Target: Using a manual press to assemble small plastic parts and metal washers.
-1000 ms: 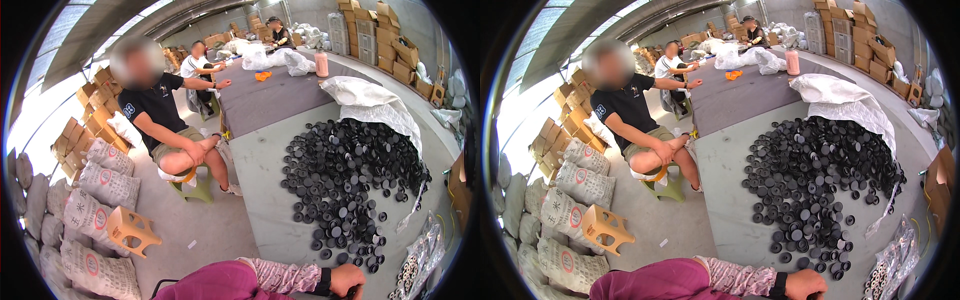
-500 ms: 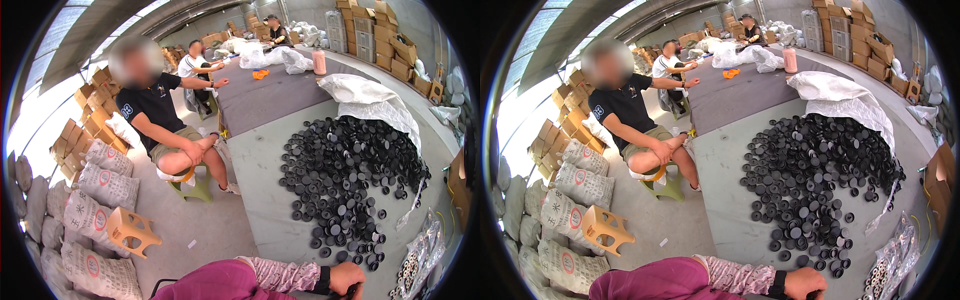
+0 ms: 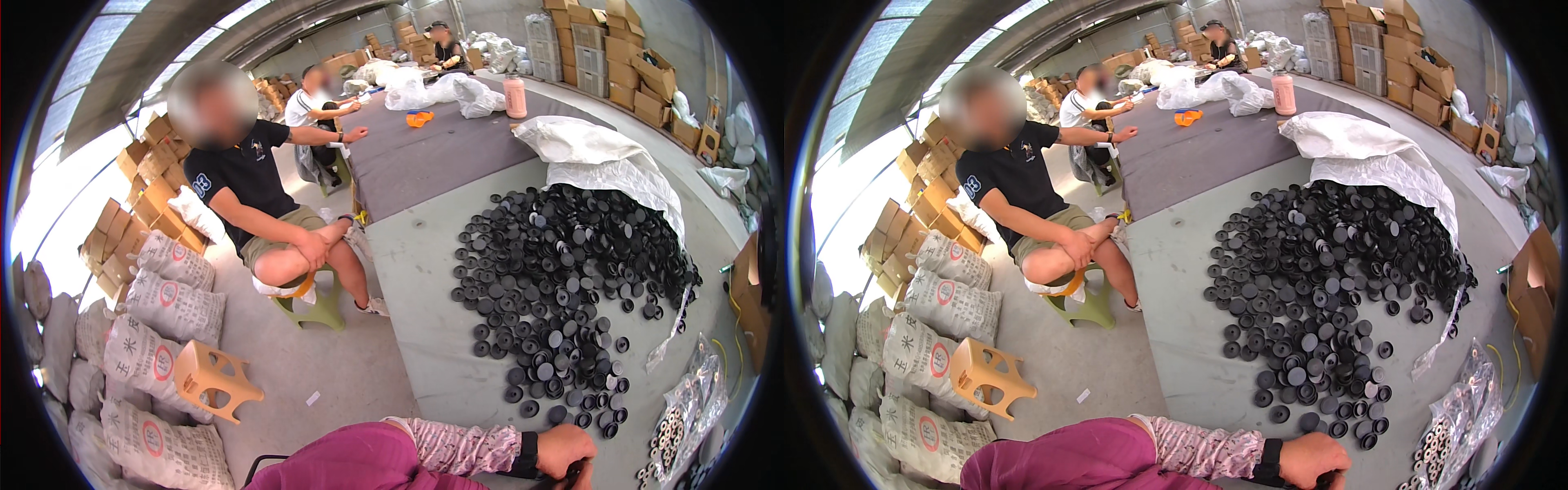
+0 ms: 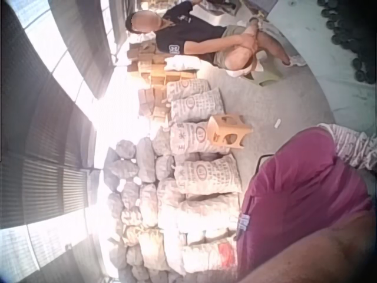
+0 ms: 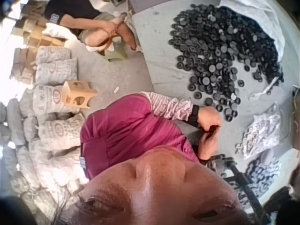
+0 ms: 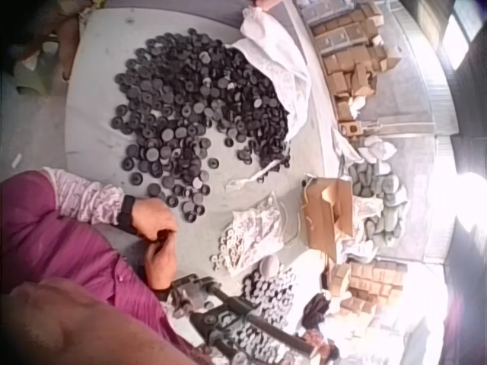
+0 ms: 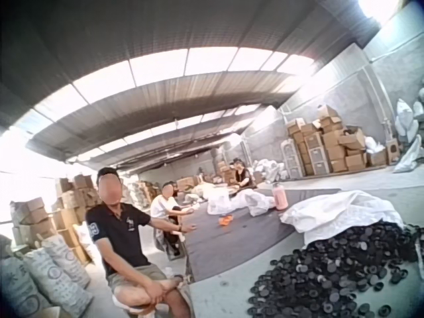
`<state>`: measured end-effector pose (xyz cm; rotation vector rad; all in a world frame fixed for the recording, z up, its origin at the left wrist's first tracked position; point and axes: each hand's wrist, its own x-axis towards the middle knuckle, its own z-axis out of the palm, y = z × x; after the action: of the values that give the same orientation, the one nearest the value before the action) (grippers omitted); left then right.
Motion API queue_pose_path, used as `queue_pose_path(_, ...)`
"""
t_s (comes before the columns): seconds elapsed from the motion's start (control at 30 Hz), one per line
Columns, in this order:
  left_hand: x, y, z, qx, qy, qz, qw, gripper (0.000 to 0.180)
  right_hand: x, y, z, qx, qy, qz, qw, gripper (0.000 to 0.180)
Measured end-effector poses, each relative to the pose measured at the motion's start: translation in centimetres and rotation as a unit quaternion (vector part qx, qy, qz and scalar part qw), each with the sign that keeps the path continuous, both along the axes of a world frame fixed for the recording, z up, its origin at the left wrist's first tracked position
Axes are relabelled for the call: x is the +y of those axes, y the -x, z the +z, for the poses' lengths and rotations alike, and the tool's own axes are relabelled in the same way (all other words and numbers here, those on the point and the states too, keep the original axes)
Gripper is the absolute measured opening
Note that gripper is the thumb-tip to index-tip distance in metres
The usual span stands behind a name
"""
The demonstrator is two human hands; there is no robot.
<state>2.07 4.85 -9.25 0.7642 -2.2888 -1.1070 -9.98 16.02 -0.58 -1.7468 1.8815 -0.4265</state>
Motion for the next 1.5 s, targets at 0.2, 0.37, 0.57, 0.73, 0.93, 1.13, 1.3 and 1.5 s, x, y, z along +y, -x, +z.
queue_pose_path(0.2, 0.0, -0.2, 0.3, 0.009, -0.004, -0.005, 1.000, 0.031, 0.4, 0.3, -0.9, 0.020, 0.050, 0.011, 0.999, 0.055)
queue_pose_path(0.37, -0.2, -0.2, 0.4, -0.002, -0.032, -0.016, 0.999, 0.030, 0.3, 0.3, -0.9, 0.010, 0.048, 0.012, 0.999, 0.055)
queue_pose_path(0.57, -0.1, -0.4, 0.8, 0.011, -0.024, -0.012, 1.000, 0.030, 0.2, 0.2, -0.7, 0.012, 0.033, 0.012, 0.999, 0.056)
queue_pose_path(0.73, 0.0, -0.3, 0.6, 0.005, -0.009, -0.005, 1.000, 0.030, 0.2, 0.0, -0.2, 0.007, 0.014, 0.003, 1.000, 0.056)
queue_pose_path(0.93, 0.0, -0.6, 1.1, 0.009, -0.017, -0.008, 1.000, 0.029, 0.1, -0.1, 0.2, 0.011, 0.000, -0.005, 1.000, 0.056)
queue_pose_path(1.13, -0.1, -0.5, 1.0, 0.012, -0.005, -0.008, 1.000, 0.029, 0.1, 0.0, -0.2, 0.014, 0.023, -0.002, 1.000, 0.054)
queue_pose_path(1.3, -0.9, -1.6, 2.3, -0.023, -0.060, -0.037, 0.997, 0.031, 0.0, 0.1, -0.6, -0.008, 0.070, 0.019, 0.997, 0.050)
queue_pose_path(1.5, -2.2, -3.3, 3.5, -0.064, -0.064, 0.027, 0.996, 0.032, 0.3, -0.3, 0.6, -0.050, 0.047, -0.003, 0.998, 0.044)
